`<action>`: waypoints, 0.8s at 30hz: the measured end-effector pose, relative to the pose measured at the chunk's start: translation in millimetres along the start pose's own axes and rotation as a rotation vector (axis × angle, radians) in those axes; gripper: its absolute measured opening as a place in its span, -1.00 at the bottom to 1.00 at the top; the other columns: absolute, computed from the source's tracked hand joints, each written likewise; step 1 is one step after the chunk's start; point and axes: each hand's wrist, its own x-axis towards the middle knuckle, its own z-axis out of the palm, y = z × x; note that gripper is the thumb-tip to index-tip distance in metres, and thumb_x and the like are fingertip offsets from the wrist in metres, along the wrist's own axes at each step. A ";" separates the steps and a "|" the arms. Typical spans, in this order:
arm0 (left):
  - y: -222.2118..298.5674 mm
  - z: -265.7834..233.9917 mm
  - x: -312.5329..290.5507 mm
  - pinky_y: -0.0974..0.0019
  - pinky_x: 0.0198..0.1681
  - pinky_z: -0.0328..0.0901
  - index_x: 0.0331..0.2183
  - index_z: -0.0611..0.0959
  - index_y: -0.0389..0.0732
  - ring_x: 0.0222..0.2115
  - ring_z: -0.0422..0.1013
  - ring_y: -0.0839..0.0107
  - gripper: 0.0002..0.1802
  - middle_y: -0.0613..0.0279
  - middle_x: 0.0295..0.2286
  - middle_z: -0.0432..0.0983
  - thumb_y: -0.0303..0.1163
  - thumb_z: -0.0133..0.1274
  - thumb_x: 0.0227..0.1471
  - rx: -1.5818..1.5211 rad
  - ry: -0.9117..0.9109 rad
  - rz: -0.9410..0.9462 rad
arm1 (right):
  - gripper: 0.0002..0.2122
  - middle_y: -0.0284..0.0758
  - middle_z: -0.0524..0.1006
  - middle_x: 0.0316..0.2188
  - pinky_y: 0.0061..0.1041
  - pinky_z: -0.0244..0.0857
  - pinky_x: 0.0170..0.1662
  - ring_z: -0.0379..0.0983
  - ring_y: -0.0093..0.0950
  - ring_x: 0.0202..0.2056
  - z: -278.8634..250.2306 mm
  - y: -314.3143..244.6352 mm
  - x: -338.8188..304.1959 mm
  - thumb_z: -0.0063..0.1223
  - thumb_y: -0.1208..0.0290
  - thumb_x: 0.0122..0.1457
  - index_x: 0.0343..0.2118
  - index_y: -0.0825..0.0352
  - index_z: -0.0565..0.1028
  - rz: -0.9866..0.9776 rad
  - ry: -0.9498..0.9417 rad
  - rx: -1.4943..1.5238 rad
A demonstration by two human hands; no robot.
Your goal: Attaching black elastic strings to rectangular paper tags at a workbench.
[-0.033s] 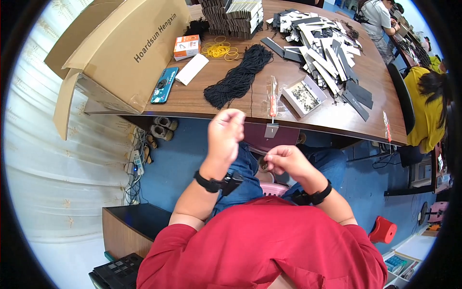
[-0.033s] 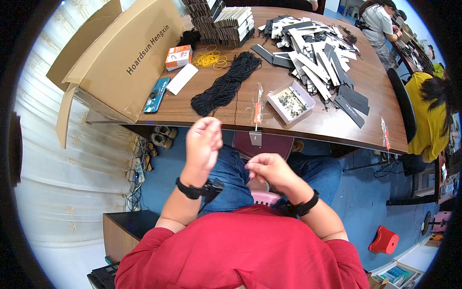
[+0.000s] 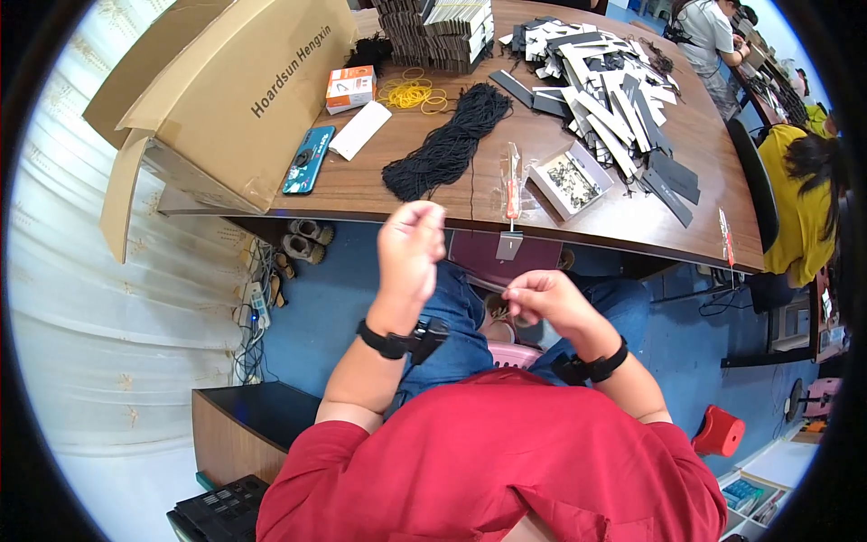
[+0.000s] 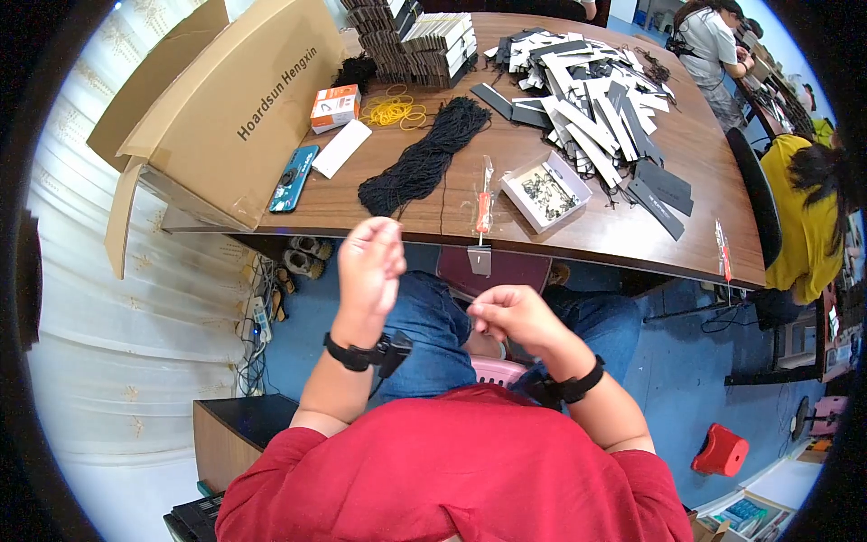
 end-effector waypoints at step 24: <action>-60.8 22.3 -31.9 0.42 -0.37 0.38 -0.39 0.42 -0.24 -0.43 0.43 0.48 -0.93 0.20 -0.46 0.45 -0.45 -0.08 0.10 0.138 -0.181 -0.237 | -0.93 -0.32 0.42 -0.64 -0.43 0.31 -0.53 0.42 -0.34 -0.58 30.5 -46.6 -12.7 0.16 0.48 -0.12 -0.55 0.27 0.48 -0.877 0.458 -1.096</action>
